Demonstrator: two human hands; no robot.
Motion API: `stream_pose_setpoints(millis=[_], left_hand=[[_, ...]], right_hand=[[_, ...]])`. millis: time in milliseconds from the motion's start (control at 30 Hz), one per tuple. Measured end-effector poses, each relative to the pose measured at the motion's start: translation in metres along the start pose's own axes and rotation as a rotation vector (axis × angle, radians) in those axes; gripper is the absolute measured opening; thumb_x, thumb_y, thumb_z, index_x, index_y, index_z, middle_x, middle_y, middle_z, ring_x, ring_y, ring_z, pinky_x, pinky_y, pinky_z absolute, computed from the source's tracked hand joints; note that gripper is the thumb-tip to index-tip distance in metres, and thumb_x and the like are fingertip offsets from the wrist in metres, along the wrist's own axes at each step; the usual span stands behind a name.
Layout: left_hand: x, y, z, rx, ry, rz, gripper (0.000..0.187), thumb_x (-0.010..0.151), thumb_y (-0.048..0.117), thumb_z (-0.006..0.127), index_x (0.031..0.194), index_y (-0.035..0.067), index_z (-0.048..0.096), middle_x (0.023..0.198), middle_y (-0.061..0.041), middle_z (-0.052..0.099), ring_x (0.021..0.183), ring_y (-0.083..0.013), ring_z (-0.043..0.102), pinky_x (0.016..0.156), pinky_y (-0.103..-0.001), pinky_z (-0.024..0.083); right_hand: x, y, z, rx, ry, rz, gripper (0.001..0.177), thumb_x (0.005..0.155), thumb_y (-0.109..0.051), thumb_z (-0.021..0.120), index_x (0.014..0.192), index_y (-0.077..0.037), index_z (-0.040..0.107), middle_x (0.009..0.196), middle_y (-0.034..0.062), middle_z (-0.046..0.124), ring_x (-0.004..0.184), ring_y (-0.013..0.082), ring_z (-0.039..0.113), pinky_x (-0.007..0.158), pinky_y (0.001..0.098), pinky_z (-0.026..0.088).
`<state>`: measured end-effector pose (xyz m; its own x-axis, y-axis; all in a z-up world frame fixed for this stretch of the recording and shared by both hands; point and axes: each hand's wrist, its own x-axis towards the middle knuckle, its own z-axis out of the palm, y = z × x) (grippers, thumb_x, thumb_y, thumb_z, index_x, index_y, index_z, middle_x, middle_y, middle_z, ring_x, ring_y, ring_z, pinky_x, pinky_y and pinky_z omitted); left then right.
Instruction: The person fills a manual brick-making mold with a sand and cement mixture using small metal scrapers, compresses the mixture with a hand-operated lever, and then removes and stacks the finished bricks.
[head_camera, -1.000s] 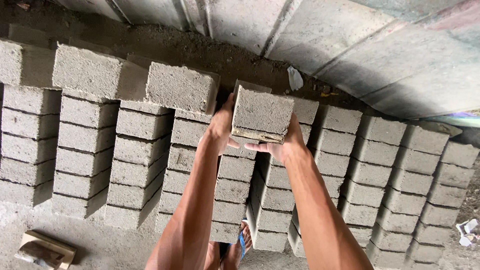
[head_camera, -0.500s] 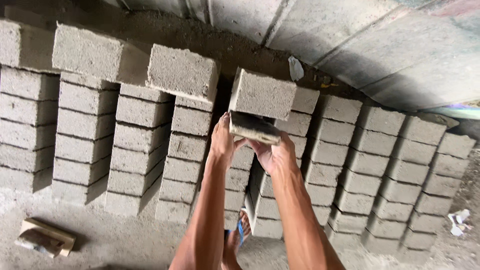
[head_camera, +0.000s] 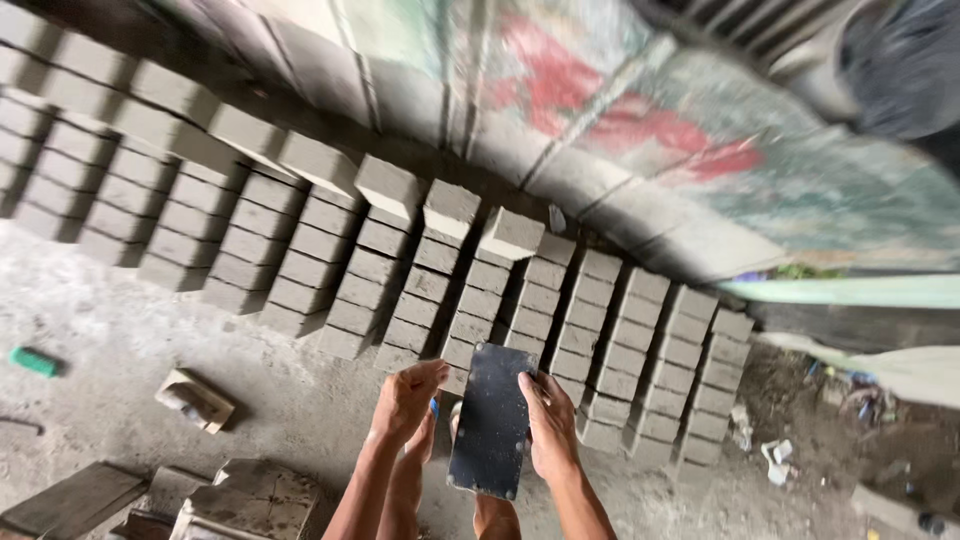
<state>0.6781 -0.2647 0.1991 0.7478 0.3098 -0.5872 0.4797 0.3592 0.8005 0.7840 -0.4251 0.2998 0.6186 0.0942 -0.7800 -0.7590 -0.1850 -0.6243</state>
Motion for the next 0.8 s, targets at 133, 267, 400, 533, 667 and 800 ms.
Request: stream_pose_setpoints(millis=[133,267,400,533,667,800], left_hand=[[-0.08,0.053,-0.024,0.585,0.299,-0.085,0.013,0.077,0.034,0.06,0.072,0.024,0.068,0.051,0.004,0.057,0.053,-0.0053,0.05,0.053,-0.024,0.036],[-0.15,0.064,-0.061,0.462,0.455,-0.133,0.018,0.076,0.04,0.067,0.085,0.026,0.074,0.055,0.002,0.068,0.057,-0.0115,0.069,0.064,-0.024,0.05],[-0.204,0.023,-0.124,0.373,0.682,-0.051,0.035,0.069,0.008,0.065,0.102,0.021,0.07,0.077,-0.003,0.073,0.084,-0.0261,0.068,0.076,-0.04,0.052],[-0.26,-0.01,-0.19,-0.025,0.971,-0.047,0.011,0.077,0.023,0.068,0.085,0.019,0.075,0.069,-0.006,0.07,0.069,-0.0222,0.068,0.063,-0.033,0.053],[-0.308,-0.057,-0.261,-0.148,1.195,0.003,0.018,0.086,0.02,0.059,0.097,0.022,0.073,0.086,-0.013,0.07,0.092,-0.036,0.063,0.074,-0.045,0.051],[-0.348,-0.131,-0.327,-0.474,1.392,-0.217,0.011,0.076,0.025,0.072,0.086,0.025,0.074,0.073,-0.002,0.071,0.079,-0.0217,0.068,0.07,-0.034,0.05]], right_hand=[[-0.068,-0.013,0.02,-0.168,0.121,-0.068,0.042,0.086,-0.041,0.055,0.11,-0.006,0.056,0.1,0.0139,0.06,0.093,0.0228,0.056,0.071,0.0327,0.048],[-0.091,-0.006,0.051,-0.327,0.144,-0.33,0.045,0.088,-0.041,0.063,0.106,-0.001,0.052,0.098,0.0202,0.061,0.095,0.0301,0.059,0.074,0.0431,0.048],[-0.148,-0.019,0.121,-0.374,-0.01,-0.495,0.039,0.084,-0.028,0.067,0.113,-0.004,0.055,0.102,0.0169,0.06,0.097,0.0241,0.058,0.077,0.038,0.049],[-0.228,-0.012,0.225,-0.394,-0.389,-0.422,0.057,0.081,-0.012,0.058,0.136,-0.013,0.041,0.133,0.0267,0.035,0.106,0.0403,0.052,0.077,0.0495,0.054],[-0.279,0.047,0.344,-0.529,-0.638,-0.424,0.054,0.081,-0.01,0.057,0.134,-0.011,0.045,0.128,0.0275,0.038,0.097,0.039,0.053,0.075,0.0514,0.054],[-0.312,0.138,0.45,-0.729,-0.845,-0.395,0.053,0.084,-0.005,0.057,0.134,-0.017,0.046,0.115,0.0233,0.047,0.085,0.0357,0.061,0.068,0.0475,0.057]])
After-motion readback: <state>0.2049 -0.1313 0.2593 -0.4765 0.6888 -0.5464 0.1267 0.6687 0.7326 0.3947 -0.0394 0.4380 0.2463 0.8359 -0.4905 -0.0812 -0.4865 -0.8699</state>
